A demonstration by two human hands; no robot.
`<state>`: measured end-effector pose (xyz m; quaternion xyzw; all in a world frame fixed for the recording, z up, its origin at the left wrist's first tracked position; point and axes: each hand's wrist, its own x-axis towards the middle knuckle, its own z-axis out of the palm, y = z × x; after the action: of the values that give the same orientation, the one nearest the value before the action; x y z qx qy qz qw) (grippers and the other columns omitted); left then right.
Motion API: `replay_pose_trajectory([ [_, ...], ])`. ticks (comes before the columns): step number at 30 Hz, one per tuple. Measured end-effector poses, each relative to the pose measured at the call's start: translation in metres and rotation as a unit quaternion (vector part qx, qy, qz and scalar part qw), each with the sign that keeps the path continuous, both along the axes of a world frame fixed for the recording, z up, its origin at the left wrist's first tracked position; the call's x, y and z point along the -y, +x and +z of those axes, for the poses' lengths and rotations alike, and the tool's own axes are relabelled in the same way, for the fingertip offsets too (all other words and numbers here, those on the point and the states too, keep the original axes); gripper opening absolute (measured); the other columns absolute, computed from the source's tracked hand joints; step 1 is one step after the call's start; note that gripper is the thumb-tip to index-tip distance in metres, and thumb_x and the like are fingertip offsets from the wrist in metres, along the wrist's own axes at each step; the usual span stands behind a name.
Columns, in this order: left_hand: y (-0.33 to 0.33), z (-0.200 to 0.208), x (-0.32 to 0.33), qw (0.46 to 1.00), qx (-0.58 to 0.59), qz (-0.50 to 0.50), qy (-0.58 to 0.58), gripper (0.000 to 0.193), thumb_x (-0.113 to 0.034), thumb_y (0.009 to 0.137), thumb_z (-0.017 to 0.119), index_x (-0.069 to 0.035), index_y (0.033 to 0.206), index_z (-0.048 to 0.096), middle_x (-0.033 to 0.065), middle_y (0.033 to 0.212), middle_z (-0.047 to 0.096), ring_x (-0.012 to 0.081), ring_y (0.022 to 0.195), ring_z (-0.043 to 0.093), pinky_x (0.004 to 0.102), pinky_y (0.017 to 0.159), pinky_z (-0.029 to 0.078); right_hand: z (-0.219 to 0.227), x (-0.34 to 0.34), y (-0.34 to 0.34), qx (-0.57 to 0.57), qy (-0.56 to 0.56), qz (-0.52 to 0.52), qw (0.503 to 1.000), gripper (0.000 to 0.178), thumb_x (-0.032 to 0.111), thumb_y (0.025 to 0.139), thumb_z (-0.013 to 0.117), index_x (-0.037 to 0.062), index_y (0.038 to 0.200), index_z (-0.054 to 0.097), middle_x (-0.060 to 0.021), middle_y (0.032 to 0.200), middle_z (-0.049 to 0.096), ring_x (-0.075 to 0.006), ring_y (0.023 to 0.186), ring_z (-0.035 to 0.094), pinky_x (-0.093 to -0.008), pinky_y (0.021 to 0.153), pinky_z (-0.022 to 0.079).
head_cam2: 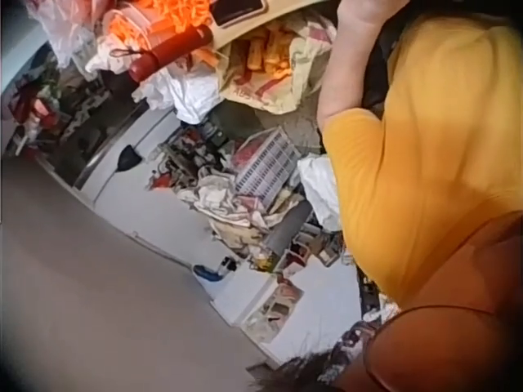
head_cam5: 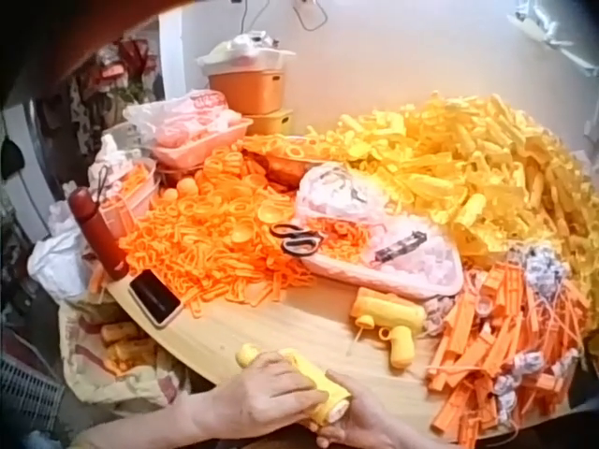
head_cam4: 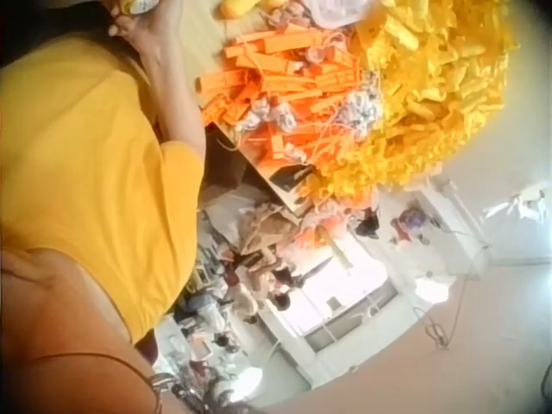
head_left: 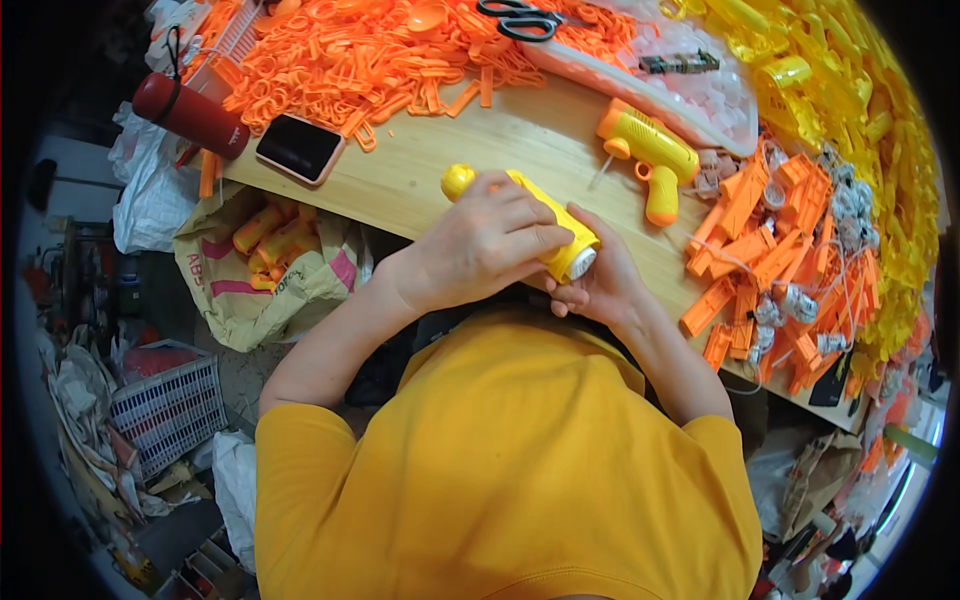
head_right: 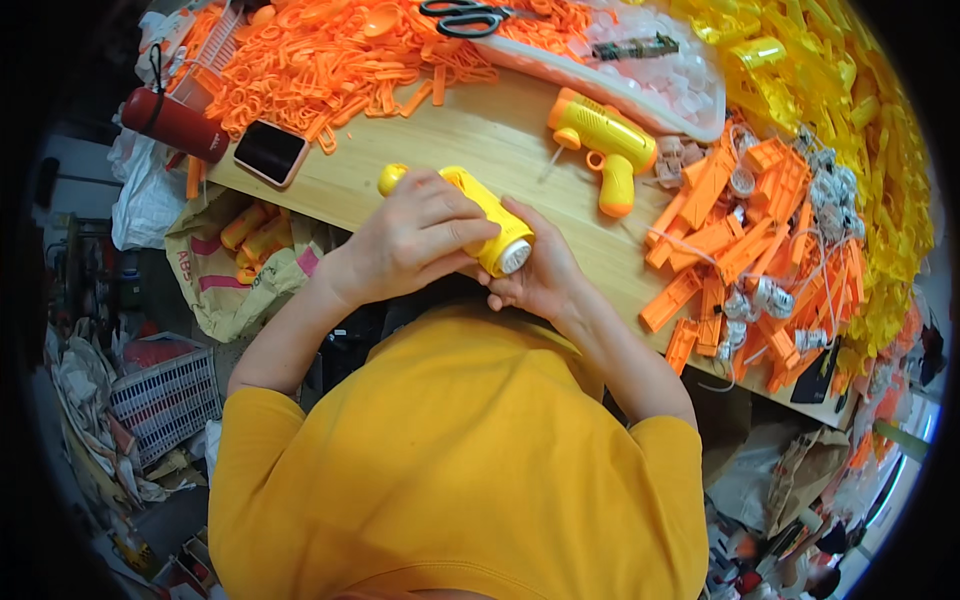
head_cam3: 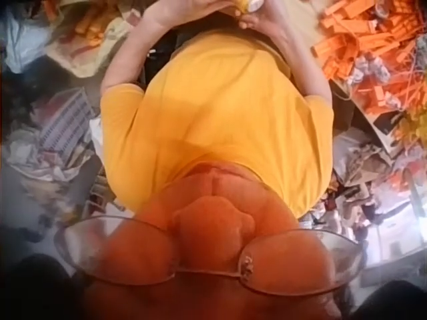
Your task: Assembling plastic toy gun components and fitting them into the outer yellow shells on a cluttered workbench.
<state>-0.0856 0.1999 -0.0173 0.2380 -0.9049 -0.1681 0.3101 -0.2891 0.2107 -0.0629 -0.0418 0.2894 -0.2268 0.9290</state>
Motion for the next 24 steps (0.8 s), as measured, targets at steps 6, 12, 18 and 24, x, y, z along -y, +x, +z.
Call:
replay_pose_trajectory([
  [6, 0.01, 0.002, 0.005, 0.997, -0.072, 0.025, -0.005, 0.036, -0.005, 0.07, 0.074, -0.003, 0.104, 0.062, 0.0123, 0.095, 0.061, 0.0269, 0.089, 0.06, 0.0364, 0.083, 0.048, 0.009, -0.003, -0.009, -0.095, -0.075, -0.019, 0.992, 0.066, 0.062, 0.092, 0.025, 0.0052, 0.099, 0.057, -0.0102, 0.063, 0.057, -0.0225, 0.034, 0.045, -0.0392, 0.043, 0.05],
  [12, 0.014, -0.015, 0.008, 0.823, -0.375, 0.083, 0.419, 0.036, -0.003, 0.081, 0.069, 0.001, 0.115, 0.057, 0.0065, 0.105, 0.063, 0.0139, 0.097, 0.061, 0.0273, 0.084, 0.05, -0.014, 0.005, -0.015, -0.421, -0.638, -0.183, 0.618, 0.064, 0.051, 0.085, 0.059, 0.0025, 0.125, 0.043, -0.0091, 0.101, 0.056, -0.0181, 0.093, 0.057, -0.0326, 0.085, 0.046],
  [18, -0.003, -0.03, 0.008, 0.712, -0.397, 0.062, 0.576, 0.031, -0.003, 0.085, 0.065, 0.002, 0.116, 0.057, 0.006, 0.103, 0.064, 0.0123, 0.093, 0.063, 0.0256, 0.083, 0.051, -0.001, 0.002, 0.003, -0.296, -0.496, -0.145, 0.804, 0.072, 0.019, 0.073, 0.077, 0.0028, 0.132, 0.039, -0.0074, 0.121, 0.052, -0.0178, 0.112, 0.051, -0.0348, 0.096, 0.042],
  [24, -0.001, -0.044, 0.029, 0.759, -0.304, 0.082, 0.57, 0.03, -0.008, 0.086, 0.066, 0.0, 0.114, 0.059, 0.0055, 0.102, 0.065, 0.0104, 0.091, 0.062, 0.0246, 0.081, 0.051, -0.006, 0.01, 0.007, -0.243, -0.387, -0.182, 0.87, 0.063, 0.017, 0.076, 0.073, 0.0003, 0.129, 0.042, -0.0111, 0.113, 0.059, -0.0198, 0.099, 0.061, -0.0336, 0.088, 0.05],
])
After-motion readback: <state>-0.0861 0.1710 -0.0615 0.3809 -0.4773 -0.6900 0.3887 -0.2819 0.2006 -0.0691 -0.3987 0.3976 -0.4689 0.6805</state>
